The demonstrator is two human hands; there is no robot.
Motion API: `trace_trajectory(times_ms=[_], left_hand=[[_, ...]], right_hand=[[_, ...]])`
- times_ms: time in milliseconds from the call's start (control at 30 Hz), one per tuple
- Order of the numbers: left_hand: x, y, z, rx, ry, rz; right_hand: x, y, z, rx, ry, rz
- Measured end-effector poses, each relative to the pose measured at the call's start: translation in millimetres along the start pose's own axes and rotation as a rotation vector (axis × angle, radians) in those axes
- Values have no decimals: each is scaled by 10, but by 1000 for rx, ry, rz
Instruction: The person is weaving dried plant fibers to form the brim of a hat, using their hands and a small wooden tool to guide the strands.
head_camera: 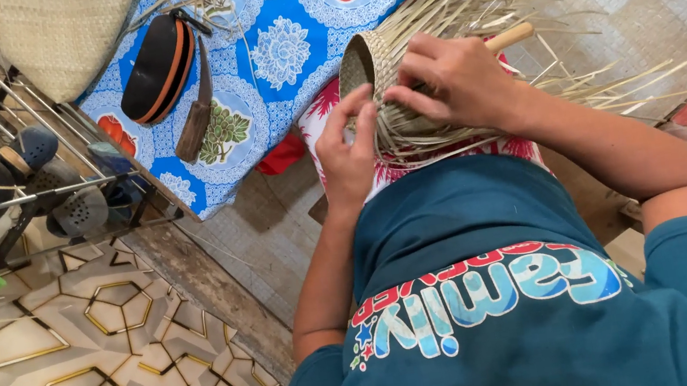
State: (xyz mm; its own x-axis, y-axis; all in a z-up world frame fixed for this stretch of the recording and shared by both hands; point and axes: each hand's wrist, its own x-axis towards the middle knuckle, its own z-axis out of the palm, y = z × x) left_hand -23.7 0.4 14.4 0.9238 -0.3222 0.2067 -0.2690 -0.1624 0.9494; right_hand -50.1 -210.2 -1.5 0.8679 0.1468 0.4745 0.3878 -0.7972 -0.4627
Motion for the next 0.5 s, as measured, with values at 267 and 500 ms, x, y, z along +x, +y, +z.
trace_trajectory(times_ms=[267, 500], left_hand=[[-66, -103, 16, 185, 35, 412], [-85, -188, 113, 285, 56, 429]], right_hand=[[60, 8, -97, 52, -48, 76], [56, 7, -75, 16, -126, 181]])
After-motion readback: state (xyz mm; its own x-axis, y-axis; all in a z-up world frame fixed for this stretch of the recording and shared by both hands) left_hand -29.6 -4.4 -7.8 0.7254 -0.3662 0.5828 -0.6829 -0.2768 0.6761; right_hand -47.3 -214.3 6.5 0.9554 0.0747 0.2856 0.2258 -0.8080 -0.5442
